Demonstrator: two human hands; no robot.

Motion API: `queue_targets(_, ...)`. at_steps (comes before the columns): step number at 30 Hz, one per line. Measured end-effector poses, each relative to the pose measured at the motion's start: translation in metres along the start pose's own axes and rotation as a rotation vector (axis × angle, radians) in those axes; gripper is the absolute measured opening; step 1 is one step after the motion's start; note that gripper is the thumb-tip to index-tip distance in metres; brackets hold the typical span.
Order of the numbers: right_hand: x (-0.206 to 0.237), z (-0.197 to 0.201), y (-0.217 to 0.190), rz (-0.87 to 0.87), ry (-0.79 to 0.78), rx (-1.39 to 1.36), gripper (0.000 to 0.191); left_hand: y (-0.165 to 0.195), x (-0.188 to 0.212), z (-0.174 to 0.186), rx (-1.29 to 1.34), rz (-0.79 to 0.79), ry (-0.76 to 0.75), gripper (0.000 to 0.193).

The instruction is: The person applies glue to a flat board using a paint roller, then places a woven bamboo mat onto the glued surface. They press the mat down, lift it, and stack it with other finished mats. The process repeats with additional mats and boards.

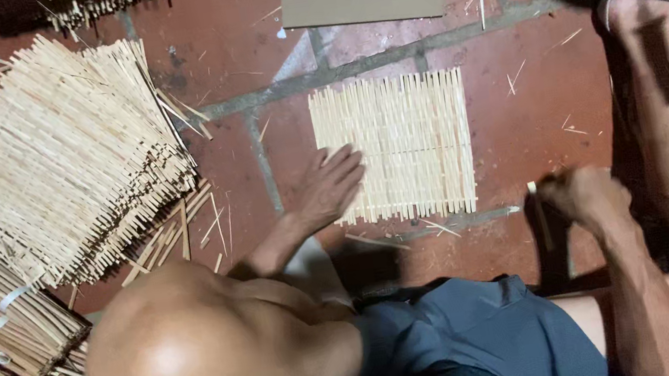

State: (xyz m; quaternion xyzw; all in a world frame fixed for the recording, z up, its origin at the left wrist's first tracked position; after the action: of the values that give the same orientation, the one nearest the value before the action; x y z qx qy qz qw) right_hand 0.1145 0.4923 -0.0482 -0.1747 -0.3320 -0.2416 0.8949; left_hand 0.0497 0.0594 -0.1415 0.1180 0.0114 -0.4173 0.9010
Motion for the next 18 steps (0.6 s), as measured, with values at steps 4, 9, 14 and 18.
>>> queue_targets(4, 0.028, -0.037, 0.006, 0.046, -0.014, 0.293, 0.036, 0.031, -0.048, -0.019, -0.001, 0.025, -0.089, 0.07)
queue_targets(9, 0.007, -0.037, 0.0, 0.027, 0.074, -0.109, 0.037, 0.047, -0.059, -0.003, -0.02, 0.054, -0.192, 0.081)
queue_targets(14, -0.029, -0.007, -0.055, 0.085, 0.112, -0.894, 0.033, 0.047, -0.067, 0.009, -0.047, 0.088, -0.247, 0.084)
queue_targets(18, -0.076, 0.01, -0.175, 0.41, -0.038, -0.985, 0.024, 0.048, -0.072, 0.008, -0.064, 0.075, -0.255, 0.085)
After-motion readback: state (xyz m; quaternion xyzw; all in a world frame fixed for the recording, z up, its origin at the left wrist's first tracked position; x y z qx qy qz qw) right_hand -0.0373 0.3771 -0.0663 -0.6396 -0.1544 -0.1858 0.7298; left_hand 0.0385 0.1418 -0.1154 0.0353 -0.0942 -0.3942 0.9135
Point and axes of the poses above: each hand's wrist, its own x-axis away from the middle knuckle, its own z-axis out of the back of the hand, y = z × x, the point moved 2 cm from there along -x, towards the middle knuckle, and after that the axes turned 9 degrees about -x, right-handed, at the moved point
